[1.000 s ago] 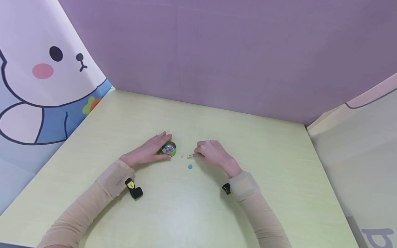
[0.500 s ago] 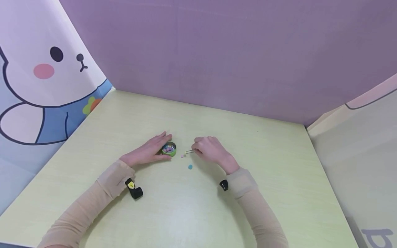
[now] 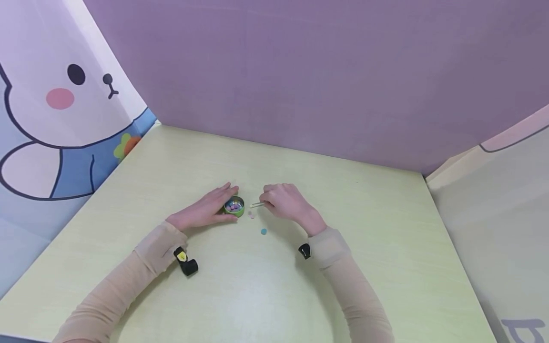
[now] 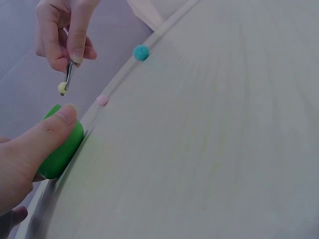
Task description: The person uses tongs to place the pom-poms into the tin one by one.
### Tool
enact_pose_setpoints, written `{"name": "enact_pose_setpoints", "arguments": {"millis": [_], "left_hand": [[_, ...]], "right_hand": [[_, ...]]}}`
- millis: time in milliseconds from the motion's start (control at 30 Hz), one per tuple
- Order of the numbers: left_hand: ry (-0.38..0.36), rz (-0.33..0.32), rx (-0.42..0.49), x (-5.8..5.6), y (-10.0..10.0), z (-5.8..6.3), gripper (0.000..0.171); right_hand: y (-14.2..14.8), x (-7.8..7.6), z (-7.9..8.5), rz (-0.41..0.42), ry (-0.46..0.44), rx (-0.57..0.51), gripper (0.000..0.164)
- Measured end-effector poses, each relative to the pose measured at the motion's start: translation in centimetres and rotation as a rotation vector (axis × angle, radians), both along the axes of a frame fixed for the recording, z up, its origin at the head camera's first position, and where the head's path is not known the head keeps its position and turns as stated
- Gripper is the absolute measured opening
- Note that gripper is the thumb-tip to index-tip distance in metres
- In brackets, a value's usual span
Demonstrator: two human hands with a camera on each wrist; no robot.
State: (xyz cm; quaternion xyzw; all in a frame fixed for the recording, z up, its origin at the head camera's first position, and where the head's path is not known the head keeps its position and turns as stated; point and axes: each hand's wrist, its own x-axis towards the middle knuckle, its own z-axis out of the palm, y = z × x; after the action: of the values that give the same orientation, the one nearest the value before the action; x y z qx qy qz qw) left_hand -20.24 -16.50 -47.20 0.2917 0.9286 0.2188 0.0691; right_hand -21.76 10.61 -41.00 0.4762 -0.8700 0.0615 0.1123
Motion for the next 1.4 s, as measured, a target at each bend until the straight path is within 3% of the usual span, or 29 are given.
{"name": "enact_pose_setpoints", "arguments": {"millis": [1400], "left_hand": [[-0.002,-0.009,0.018,-0.1,0.2,-0.2,0.094]], "right_hand": [[-2.6,-0.5,0.1,0.046,-0.031,0.014,0.013]]}}
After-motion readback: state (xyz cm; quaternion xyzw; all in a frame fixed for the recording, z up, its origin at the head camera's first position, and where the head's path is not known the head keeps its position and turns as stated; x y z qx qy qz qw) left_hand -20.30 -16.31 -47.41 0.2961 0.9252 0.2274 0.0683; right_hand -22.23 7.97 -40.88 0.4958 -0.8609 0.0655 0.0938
